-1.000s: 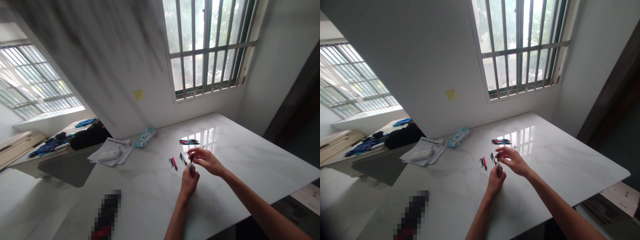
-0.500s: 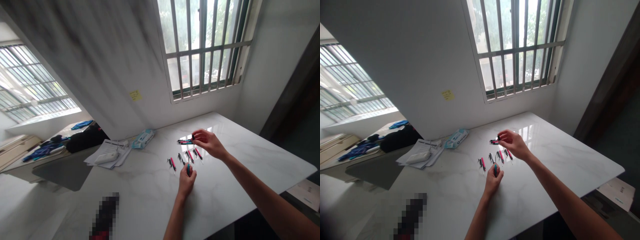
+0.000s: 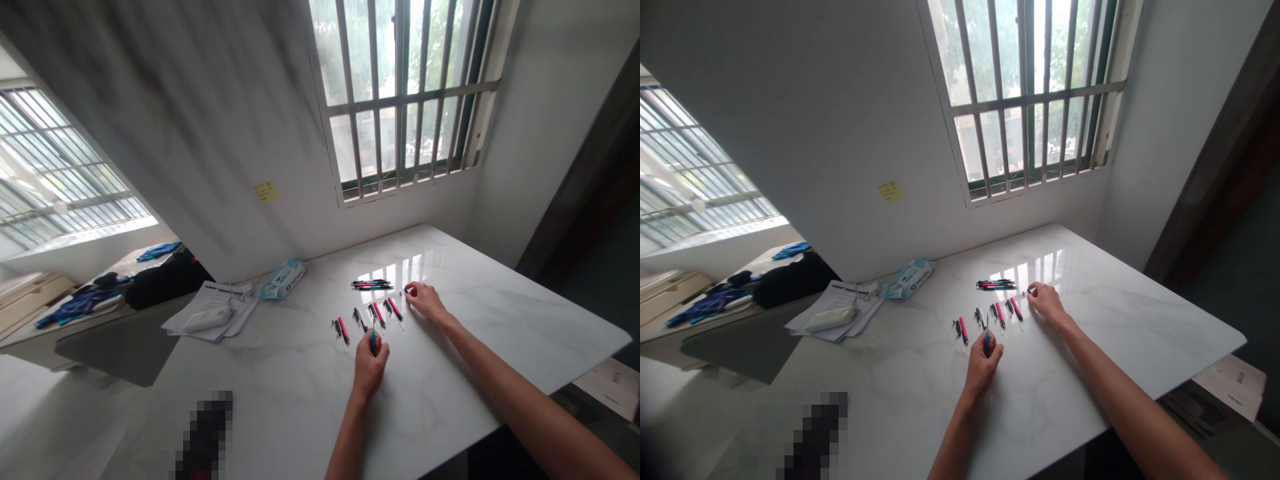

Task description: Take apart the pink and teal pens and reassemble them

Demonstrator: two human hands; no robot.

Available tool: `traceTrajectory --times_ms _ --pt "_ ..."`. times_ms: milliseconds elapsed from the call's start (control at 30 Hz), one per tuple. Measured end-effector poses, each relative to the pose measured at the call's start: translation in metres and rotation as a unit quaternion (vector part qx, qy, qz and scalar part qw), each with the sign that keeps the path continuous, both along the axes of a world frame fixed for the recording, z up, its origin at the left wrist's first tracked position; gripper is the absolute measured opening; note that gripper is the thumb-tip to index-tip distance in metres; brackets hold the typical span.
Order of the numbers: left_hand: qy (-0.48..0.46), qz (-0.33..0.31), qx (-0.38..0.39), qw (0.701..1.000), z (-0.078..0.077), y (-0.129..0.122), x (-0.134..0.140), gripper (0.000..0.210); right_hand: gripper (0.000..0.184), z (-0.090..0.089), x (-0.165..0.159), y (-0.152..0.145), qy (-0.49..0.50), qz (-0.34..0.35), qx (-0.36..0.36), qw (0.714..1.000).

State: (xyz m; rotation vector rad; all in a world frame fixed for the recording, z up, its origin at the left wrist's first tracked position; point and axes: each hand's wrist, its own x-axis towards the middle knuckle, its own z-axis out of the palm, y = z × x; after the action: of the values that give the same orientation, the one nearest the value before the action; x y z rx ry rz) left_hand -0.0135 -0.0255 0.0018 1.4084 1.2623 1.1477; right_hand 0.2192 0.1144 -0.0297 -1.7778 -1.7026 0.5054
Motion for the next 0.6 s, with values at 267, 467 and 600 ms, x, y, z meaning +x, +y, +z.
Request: traceTrajectory --times_ms 267,467,600 --pt "0.012 0.001 -0.006 1.000 -0.003 0.001 0.000 0.028 0.028 -0.008 -0.002 0.003 -0.011 0.020 0.012 1.000" --pt "0.003 0.001 -0.005 1.000 -0.006 0.002 -0.001 0.030 0.029 -0.003 0.001 0.000 0.008 0.023 0.025 0.999" --pt "-0.025 0.008 -0.009 1.000 -0.007 0.003 -0.002 0.031 0.030 0.017 -0.007 -0.021 0.079 0.034 0.053 0.995"
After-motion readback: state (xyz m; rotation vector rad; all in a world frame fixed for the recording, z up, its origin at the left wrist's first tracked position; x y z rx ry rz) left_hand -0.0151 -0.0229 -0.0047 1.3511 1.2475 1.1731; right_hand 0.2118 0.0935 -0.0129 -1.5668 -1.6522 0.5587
